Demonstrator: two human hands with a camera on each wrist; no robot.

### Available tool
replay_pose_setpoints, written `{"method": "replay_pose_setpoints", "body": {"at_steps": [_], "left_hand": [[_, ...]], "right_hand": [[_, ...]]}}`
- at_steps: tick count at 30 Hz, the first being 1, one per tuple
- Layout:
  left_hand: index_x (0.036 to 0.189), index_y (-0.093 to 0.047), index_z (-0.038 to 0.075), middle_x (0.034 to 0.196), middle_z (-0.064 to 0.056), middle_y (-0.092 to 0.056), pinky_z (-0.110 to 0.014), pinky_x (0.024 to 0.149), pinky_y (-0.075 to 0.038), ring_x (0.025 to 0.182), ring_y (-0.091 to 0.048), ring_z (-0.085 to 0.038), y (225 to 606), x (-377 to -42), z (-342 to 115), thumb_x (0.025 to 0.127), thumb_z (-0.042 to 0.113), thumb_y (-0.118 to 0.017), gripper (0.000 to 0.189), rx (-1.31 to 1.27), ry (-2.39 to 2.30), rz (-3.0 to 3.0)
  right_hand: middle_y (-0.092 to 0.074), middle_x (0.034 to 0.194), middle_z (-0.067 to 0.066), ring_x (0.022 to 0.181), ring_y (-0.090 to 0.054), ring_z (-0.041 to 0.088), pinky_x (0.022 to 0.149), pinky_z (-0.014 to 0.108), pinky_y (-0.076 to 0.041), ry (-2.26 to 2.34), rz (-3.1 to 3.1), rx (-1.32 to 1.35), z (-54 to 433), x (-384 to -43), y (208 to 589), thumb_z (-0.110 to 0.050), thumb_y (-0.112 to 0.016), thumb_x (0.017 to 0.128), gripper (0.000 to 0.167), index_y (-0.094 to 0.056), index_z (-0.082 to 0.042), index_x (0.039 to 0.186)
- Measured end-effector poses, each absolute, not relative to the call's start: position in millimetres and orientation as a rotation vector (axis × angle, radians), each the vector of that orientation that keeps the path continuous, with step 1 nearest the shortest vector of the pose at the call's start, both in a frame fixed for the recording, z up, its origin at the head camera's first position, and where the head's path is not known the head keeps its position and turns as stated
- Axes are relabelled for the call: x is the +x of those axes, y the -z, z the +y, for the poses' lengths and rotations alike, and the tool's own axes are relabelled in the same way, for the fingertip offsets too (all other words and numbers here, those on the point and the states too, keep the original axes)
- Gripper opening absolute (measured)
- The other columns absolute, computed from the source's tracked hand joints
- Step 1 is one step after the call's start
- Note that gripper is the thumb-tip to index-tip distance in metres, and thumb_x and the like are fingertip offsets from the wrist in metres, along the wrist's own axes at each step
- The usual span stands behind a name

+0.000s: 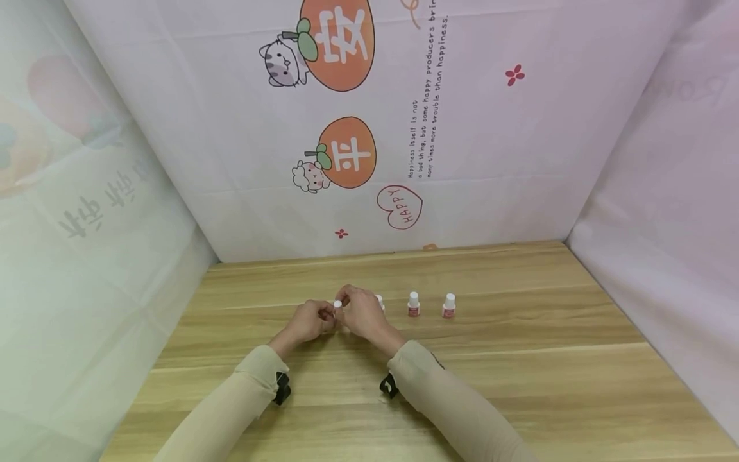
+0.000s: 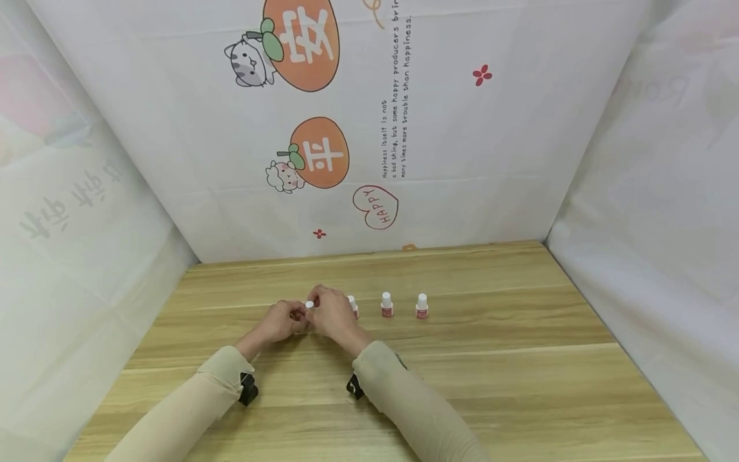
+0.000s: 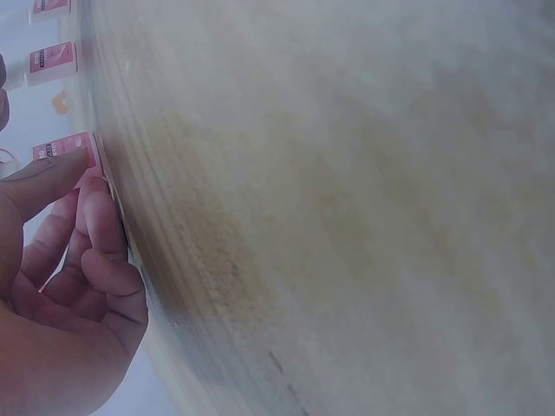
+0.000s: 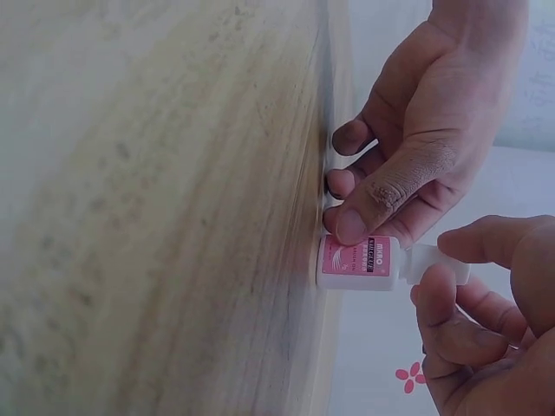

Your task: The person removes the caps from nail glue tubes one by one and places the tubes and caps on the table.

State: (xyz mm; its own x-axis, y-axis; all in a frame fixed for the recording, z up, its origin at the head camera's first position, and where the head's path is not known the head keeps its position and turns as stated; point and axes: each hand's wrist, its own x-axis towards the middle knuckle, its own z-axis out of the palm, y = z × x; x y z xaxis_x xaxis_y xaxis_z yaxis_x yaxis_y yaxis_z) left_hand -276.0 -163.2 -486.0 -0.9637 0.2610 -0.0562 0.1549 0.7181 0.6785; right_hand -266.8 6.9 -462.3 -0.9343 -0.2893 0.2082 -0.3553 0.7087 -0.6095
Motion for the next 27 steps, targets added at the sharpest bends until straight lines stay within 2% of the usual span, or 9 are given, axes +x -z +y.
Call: {"method": "replay_pose_setpoints", "body": {"at_steps": [9,16,23,27], "left_hand": [[0.098,-0.074,0.005,0.083,-0.003,-0.071,-0.024,0.066,-0.047,0.074,-0.058,-0.011,485.1,-276.4,-162.8,0.086,0.000,-0.069,0.014,0.352,-1.066,2.780],[0.097,-0.074,0.005,0.082,-0.003,-0.070,-0.024,0.065,-0.047,0.073,-0.057,-0.011,486.4,-275.9,-163.7,0.085,0.000,-0.069,0.014,0.353,-1.075,2.783],[0.096,-0.074,0.006,0.082,-0.002,-0.071,-0.024,0.067,-0.048,0.074,-0.058,-0.012,487.0,-277.3,-163.4,0.085,-0.001,-0.069,0.014,0.342,-1.067,2.783],[0.097,-0.075,0.006,0.083,-0.002,-0.071,-0.025,0.067,-0.047,0.074,-0.057,-0.012,487.8,-277.4,-163.8,0.085,0.000,-0.069,0.014,0.342,-1.059,2.782]], "right_hand": [[-0.070,0.092,-0.002,0.081,-0.062,0.014,0.069,0.027,-0.050,-1.053,-2.817,0.497,6.7,-267.5,461.8,-0.022,-0.075,0.087,0.013,-0.067,-0.018,0.096],[-0.072,0.094,-0.001,0.084,-0.065,0.016,0.072,0.028,-0.051,-1.045,-2.800,0.528,6.4,-267.5,463.2,-0.018,-0.074,0.086,0.013,-0.067,-0.017,0.097],[-0.071,0.093,-0.002,0.082,-0.064,0.014,0.070,0.027,-0.051,-1.034,-2.809,0.501,6.6,-268.2,464.0,-0.024,-0.076,0.086,0.014,-0.067,-0.019,0.096],[-0.071,0.092,-0.002,0.081,-0.064,0.014,0.070,0.028,-0.051,-1.062,-2.804,0.508,6.6,-268.3,463.5,-0.021,-0.076,0.087,0.013,-0.067,-0.018,0.095]]}}
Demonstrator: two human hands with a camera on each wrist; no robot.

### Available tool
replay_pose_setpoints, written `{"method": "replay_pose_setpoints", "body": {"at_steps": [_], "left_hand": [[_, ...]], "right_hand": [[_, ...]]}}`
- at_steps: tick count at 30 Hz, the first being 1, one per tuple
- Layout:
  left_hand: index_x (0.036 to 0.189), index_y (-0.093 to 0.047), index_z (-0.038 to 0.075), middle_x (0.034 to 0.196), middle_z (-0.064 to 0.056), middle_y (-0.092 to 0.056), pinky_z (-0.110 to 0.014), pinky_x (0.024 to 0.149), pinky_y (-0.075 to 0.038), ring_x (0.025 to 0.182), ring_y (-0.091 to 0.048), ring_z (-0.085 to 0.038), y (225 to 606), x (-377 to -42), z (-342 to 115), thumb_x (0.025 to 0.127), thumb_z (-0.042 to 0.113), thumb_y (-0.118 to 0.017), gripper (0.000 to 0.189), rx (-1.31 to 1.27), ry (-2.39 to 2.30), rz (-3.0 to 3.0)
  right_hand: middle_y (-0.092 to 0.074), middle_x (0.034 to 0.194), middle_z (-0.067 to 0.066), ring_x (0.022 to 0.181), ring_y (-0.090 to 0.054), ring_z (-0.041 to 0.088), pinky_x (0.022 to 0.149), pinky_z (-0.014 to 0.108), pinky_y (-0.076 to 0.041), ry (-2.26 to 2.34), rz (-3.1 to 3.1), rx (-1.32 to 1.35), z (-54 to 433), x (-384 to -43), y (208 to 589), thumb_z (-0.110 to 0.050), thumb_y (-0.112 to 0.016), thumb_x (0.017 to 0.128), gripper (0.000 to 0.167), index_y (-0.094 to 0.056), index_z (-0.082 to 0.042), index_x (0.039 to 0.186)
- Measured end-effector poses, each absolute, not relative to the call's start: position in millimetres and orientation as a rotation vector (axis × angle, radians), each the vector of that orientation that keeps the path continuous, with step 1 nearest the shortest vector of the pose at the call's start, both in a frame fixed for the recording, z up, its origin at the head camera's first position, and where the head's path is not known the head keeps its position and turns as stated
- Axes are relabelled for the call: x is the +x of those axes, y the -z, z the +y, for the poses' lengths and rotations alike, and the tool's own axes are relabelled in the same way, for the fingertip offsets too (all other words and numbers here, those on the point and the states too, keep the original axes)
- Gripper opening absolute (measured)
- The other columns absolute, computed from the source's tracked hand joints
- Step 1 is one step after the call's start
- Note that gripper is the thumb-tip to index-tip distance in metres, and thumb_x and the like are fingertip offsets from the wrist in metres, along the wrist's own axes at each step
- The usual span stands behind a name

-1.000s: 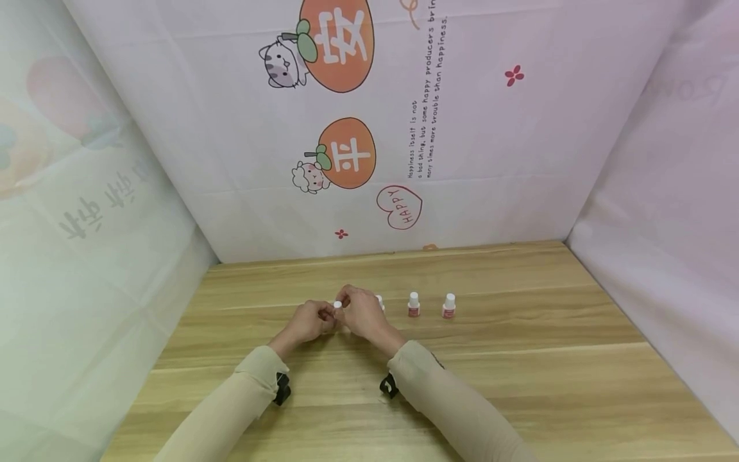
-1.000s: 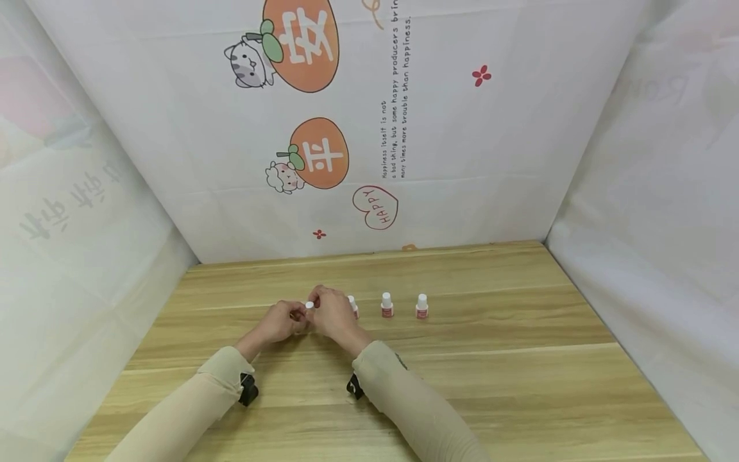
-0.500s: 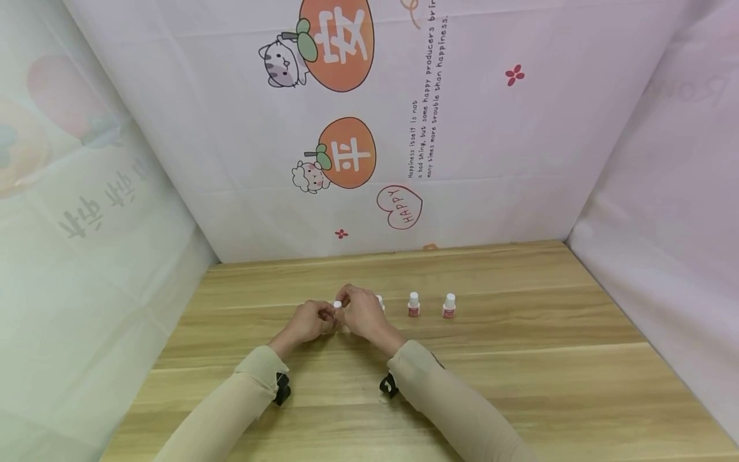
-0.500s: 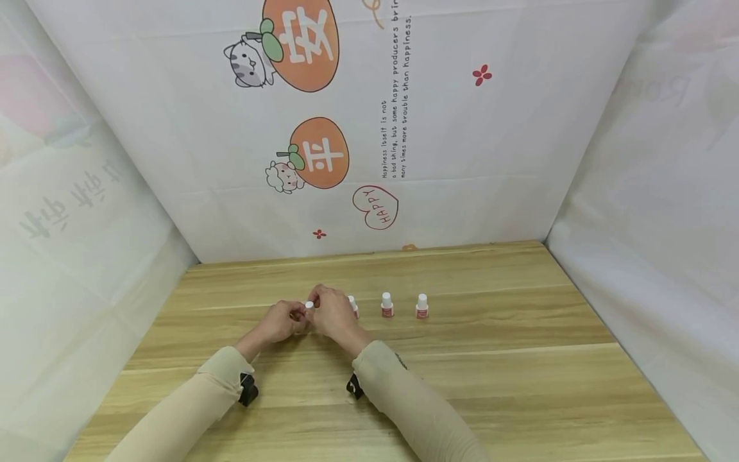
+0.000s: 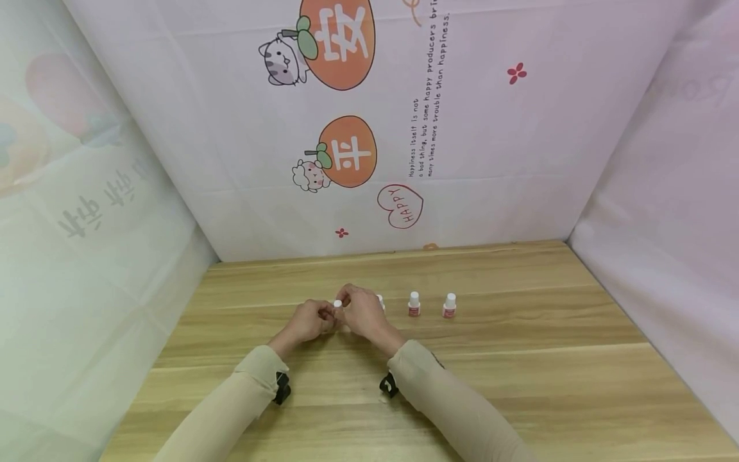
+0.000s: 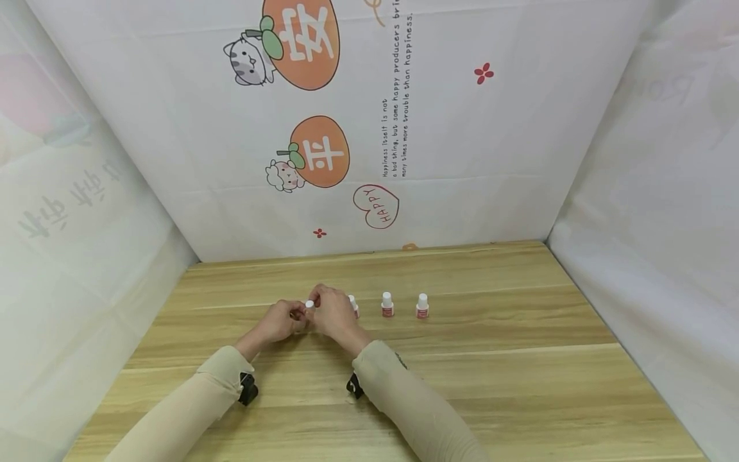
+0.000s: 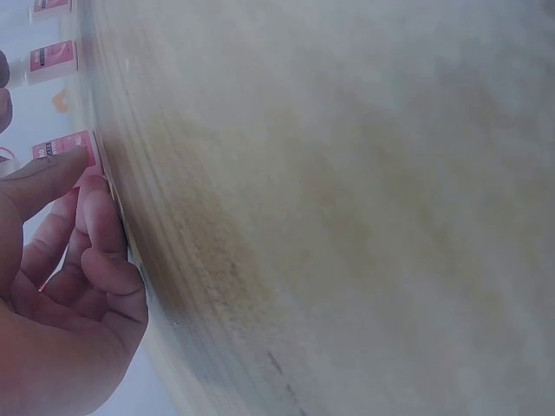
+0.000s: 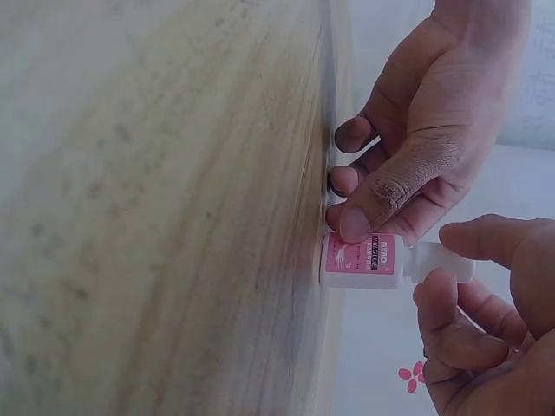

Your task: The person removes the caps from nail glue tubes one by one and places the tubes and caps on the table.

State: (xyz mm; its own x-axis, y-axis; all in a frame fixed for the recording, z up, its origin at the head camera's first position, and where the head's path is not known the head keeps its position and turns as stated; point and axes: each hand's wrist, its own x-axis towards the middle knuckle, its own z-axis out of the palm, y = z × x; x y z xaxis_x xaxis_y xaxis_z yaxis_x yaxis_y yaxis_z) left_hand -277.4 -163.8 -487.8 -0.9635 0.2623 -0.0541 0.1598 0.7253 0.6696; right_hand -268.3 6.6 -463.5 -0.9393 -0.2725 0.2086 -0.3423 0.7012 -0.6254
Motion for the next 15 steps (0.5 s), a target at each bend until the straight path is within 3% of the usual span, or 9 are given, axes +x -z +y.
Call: {"method": "replay_pose_setpoints", "body": {"at_steps": [8,15], "left_hand": [[0.097,-0.073,0.004,0.083,-0.006,-0.071,-0.023,0.065,-0.048,0.073,-0.059,-0.011,487.8,-278.3,-163.6,0.085,0.000,-0.069,0.013,0.358,-1.069,2.783],[0.096,-0.074,0.005,0.083,-0.002,-0.071,-0.024,0.066,-0.047,0.073,-0.057,-0.012,486.1,-277.0,-164.0,0.086,0.000,-0.069,0.013,0.358,-1.053,2.787]], "right_hand": [[-0.072,0.096,0.000,0.081,-0.064,0.016,0.070,0.027,-0.050,-1.048,-2.797,0.548,6.1,-268.1,464.2,-0.020,-0.074,0.088,0.015,-0.068,-0.016,0.101],[-0.072,0.093,-0.002,0.081,-0.065,0.014,0.069,0.027,-0.051,-1.047,-2.799,0.503,5.4,-269.2,465.5,-0.023,-0.076,0.087,0.013,-0.067,-0.019,0.096]]}}
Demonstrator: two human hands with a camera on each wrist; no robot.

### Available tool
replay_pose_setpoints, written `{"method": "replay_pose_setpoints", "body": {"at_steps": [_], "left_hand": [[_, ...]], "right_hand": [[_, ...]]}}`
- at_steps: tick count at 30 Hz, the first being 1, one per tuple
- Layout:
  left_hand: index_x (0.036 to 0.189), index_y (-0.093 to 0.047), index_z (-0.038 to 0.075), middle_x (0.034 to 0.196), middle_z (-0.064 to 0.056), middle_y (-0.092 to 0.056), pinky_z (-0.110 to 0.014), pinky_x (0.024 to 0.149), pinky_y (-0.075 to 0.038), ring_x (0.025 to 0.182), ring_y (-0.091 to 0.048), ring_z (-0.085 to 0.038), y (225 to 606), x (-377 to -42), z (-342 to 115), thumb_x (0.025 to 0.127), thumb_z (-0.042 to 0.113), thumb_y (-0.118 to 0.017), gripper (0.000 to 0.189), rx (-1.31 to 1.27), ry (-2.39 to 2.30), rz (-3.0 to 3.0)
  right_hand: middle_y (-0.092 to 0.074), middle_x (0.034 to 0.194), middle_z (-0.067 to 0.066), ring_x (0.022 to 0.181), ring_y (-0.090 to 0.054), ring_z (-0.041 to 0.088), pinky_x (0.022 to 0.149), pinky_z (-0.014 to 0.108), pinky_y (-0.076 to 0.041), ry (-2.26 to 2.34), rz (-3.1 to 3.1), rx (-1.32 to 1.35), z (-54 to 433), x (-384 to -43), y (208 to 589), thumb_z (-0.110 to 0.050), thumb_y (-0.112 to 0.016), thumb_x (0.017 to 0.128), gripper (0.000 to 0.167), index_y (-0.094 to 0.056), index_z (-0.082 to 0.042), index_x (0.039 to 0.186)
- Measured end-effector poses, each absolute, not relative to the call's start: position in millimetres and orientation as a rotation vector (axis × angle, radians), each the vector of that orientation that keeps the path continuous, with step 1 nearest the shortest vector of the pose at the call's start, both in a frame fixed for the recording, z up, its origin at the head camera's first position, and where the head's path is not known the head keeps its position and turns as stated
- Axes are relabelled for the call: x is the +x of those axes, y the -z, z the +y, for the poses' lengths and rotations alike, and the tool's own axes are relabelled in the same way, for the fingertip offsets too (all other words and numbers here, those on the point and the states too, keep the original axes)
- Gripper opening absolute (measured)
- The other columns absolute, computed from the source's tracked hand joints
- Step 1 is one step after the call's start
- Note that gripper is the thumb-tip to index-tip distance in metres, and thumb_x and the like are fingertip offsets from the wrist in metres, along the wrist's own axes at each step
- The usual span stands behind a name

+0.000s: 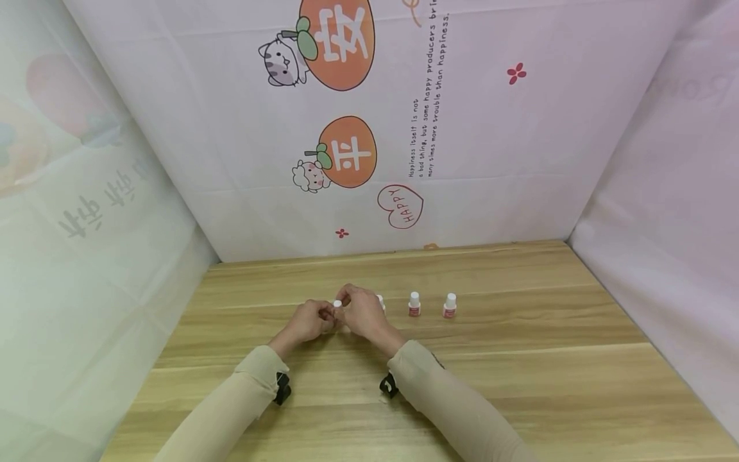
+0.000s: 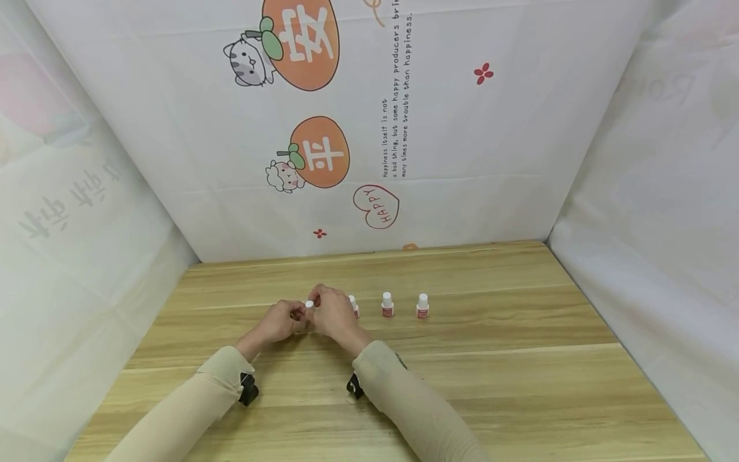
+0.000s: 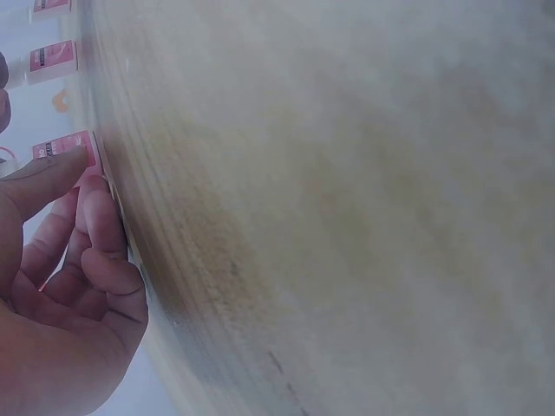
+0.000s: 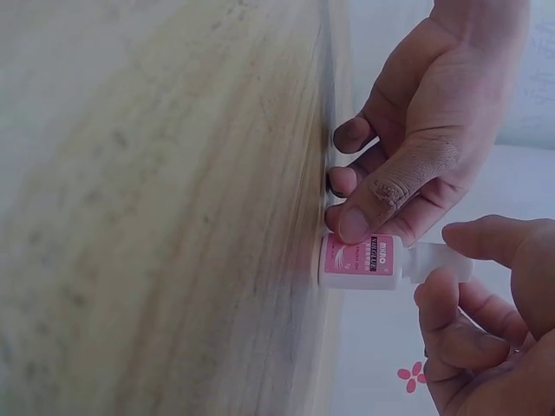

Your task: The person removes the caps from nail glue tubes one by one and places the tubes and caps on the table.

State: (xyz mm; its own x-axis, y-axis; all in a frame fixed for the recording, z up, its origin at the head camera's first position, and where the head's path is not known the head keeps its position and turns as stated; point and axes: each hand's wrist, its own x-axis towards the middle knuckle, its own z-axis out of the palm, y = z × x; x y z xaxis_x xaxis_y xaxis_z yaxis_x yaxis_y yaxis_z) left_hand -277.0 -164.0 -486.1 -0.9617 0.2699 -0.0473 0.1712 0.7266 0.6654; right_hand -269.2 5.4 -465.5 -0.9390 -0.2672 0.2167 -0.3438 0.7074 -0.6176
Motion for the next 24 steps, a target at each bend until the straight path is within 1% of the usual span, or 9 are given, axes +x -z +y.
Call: {"method": "replay_pose_setpoints", "body": {"at_steps": [5,9,13,18,24], "left_hand": [[0.099,-0.075,0.005,0.084,-0.002,-0.071,-0.024,0.067,-0.047,0.074,-0.057,-0.012,486.0,-276.8,-163.5,0.086,0.000,-0.069,0.015,0.352,-1.053,2.788],[0.099,-0.074,0.003,0.084,-0.004,-0.072,-0.023,0.065,-0.048,0.074,-0.059,-0.012,486.8,-277.0,-163.7,0.085,-0.002,-0.069,0.016,0.356,-1.073,2.779],[0.097,-0.073,0.003,0.084,-0.005,-0.072,-0.023,0.065,-0.048,0.073,-0.059,-0.012,487.4,-277.3,-164.3,0.084,-0.002,-0.069,0.015,0.374,-1.074,2.779],[0.098,-0.074,0.003,0.084,-0.004,-0.072,-0.023,0.066,-0.048,0.074,-0.059,-0.011,487.1,-277.8,-164.6,0.084,-0.001,-0.070,0.015,0.398,-1.063,2.789],[0.099,-0.075,0.004,0.084,-0.004,-0.072,-0.024,0.067,-0.048,0.074,-0.058,-0.011,485.8,-277.1,-163.4,0.086,-0.001,-0.069,0.015,0.383,-1.057,2.795]], "right_hand": [[-0.072,0.095,0.000,0.083,-0.065,0.016,0.071,0.028,-0.052,-1.042,-2.782,0.539,5.5,-268.9,465.7,-0.019,-0.074,0.088,0.012,-0.068,-0.017,0.098],[-0.072,0.096,0.000,0.085,-0.066,0.017,0.072,0.029,-0.052,-1.022,-2.784,0.544,5.6,-269.0,466.0,-0.021,-0.074,0.088,0.015,-0.068,-0.017,0.101],[-0.071,0.094,-0.001,0.084,-0.065,0.016,0.072,0.028,-0.052,-1.030,-2.794,0.514,5.3,-269.3,465.6,-0.024,-0.075,0.088,0.015,-0.067,-0.017,0.098],[-0.072,0.094,-0.001,0.084,-0.066,0.017,0.072,0.029,-0.052,-1.052,-2.790,0.520,5.7,-268.6,464.2,-0.020,-0.075,0.088,0.012,-0.067,-0.017,0.096],[-0.073,0.097,0.001,0.087,-0.067,0.019,0.074,0.030,-0.053,-1.050,-2.776,0.541,6.0,-268.6,463.8,-0.017,-0.072,0.088,0.014,-0.068,-0.015,0.101]]}}
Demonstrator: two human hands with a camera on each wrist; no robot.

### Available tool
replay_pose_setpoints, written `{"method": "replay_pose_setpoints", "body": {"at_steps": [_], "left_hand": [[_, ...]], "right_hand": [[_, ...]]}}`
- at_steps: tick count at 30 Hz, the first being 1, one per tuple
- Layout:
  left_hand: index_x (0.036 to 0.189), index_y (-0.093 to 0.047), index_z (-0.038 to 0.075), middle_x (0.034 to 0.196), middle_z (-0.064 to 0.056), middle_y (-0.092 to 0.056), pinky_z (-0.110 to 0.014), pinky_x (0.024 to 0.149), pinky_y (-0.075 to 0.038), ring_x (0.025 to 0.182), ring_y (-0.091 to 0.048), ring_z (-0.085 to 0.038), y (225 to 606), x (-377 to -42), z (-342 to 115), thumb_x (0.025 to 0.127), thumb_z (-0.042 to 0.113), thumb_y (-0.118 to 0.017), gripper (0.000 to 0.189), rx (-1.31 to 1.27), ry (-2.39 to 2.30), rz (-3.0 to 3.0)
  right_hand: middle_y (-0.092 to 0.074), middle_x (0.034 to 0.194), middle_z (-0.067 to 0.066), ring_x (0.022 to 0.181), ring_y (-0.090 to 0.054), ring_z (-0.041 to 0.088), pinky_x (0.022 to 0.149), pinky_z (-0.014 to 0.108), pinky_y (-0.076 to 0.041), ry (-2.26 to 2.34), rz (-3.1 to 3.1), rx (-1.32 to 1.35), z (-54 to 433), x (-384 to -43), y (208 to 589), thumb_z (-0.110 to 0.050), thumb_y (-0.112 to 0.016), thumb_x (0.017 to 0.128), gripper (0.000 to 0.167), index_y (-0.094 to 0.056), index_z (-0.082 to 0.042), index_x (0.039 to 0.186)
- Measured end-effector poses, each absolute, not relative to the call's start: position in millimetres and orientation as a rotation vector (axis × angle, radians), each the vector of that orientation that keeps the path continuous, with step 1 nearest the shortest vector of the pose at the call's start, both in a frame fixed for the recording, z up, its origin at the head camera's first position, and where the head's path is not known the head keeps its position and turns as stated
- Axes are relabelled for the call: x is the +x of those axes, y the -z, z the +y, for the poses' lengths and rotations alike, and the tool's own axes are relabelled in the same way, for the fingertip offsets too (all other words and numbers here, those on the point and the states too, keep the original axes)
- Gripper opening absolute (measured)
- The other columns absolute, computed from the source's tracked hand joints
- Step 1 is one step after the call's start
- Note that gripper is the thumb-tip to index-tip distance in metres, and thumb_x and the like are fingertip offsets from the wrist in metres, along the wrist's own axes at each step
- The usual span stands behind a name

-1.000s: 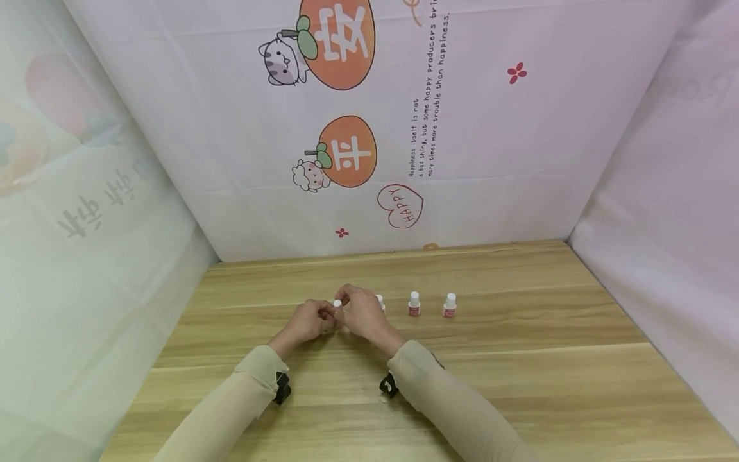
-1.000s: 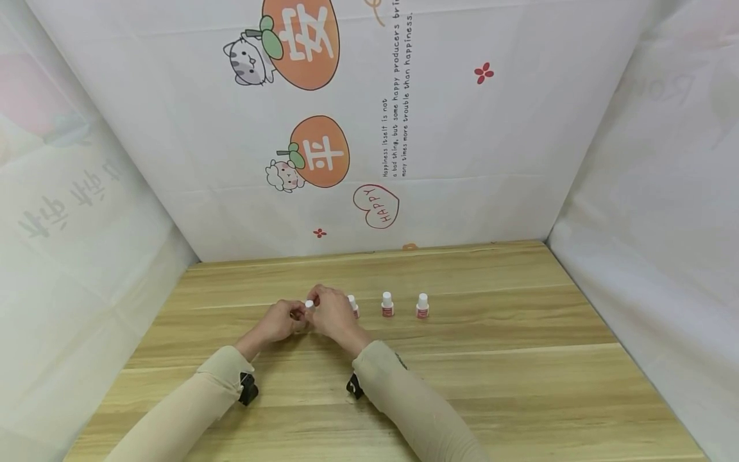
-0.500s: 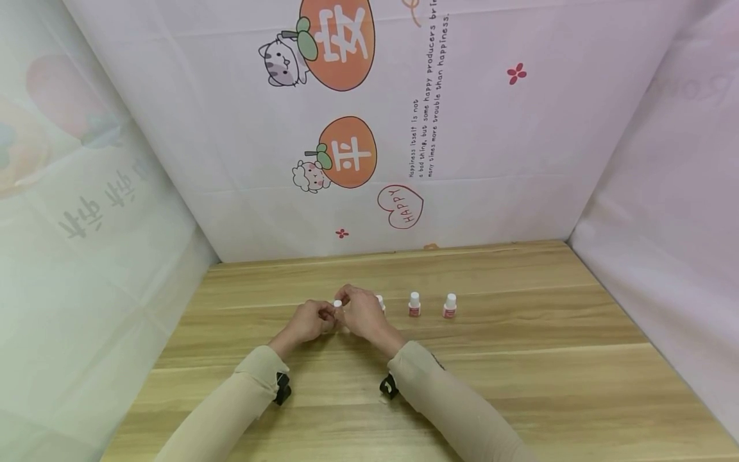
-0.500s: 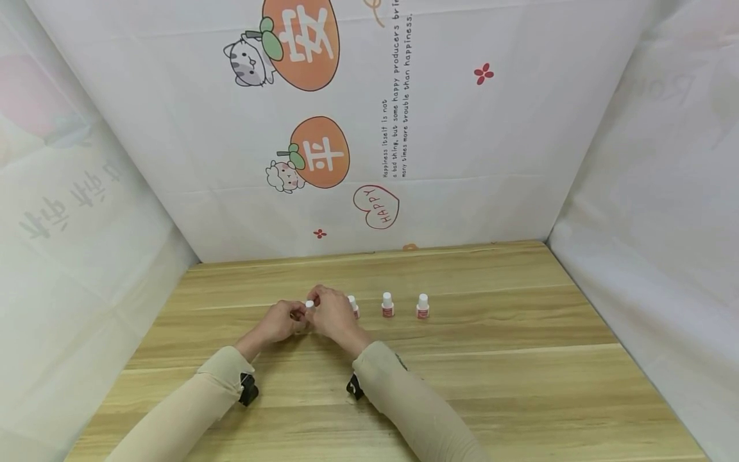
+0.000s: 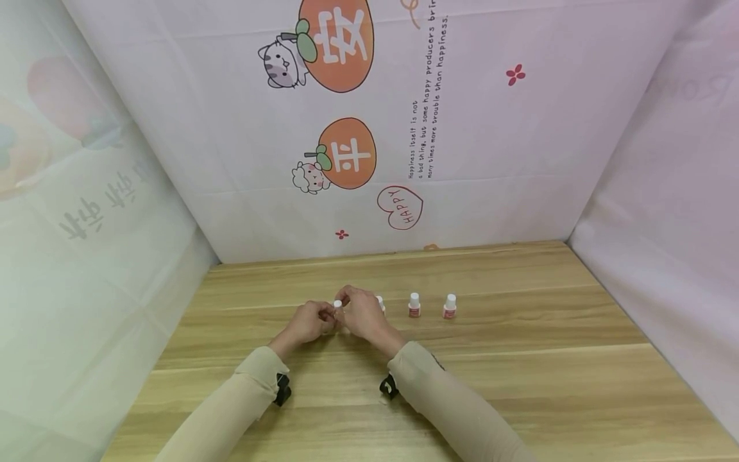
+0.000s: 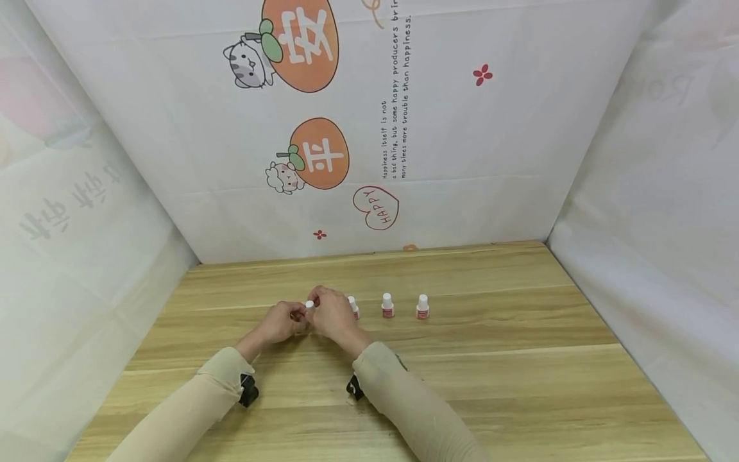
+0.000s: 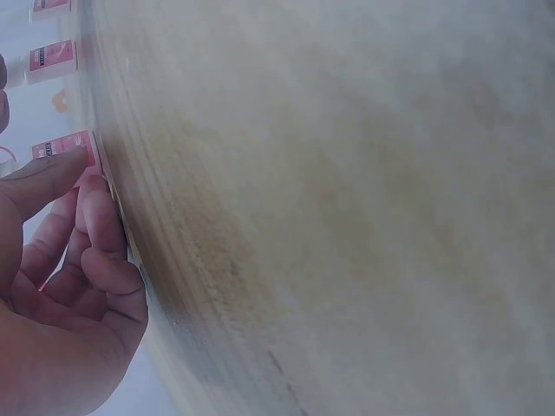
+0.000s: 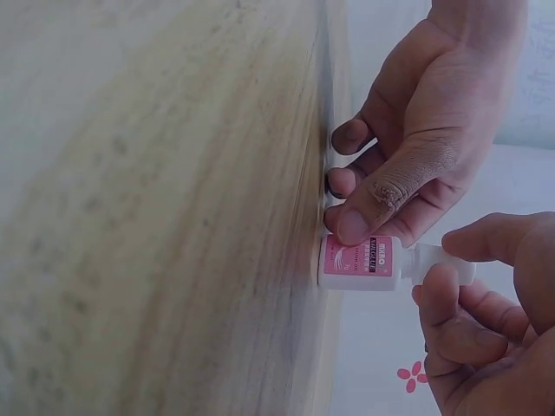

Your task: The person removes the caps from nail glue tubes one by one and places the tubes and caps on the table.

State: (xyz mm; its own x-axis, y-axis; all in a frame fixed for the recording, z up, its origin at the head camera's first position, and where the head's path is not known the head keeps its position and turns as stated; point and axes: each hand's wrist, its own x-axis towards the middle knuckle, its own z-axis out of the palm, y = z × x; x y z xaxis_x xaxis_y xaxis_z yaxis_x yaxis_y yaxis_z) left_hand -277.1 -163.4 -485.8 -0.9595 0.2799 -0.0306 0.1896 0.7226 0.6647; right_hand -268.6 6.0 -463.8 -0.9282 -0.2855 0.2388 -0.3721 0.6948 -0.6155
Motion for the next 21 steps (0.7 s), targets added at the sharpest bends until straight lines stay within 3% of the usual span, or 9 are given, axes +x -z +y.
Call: {"method": "replay_pose_setpoints", "body": {"at_steps": [6,21], "left_hand": [[0.097,-0.074,0.004,0.084,-0.005,-0.072,-0.023,0.065,-0.048,0.074,-0.058,-0.011,485.8,-276.2,-162.4,0.085,-0.001,-0.069,0.014,0.365,-1.067,2.792],[0.096,-0.073,0.003,0.082,-0.004,-0.071,-0.023,0.065,-0.048,0.073,-0.059,-0.011,486.1,-276.0,-162.9,0.084,-0.001,-0.069,0.013,0.389,-1.052,2.808]], "right_hand": [[-0.072,0.095,0.000,0.085,-0.066,0.016,0.073,0.029,-0.053,-1.051,-2.811,0.492,5.9,-269.7,465.4,-0.023,-0.075,0.088,0.015,-0.068,-0.017,0.099],[-0.073,0.095,0.000,0.086,-0.067,0.017,0.073,0.029,-0.052,-1.047,-2.790,0.532,6.7,-267.0,463.1,-0.020,-0.074,0.088,0.013,-0.068,-0.016,0.098]]}}
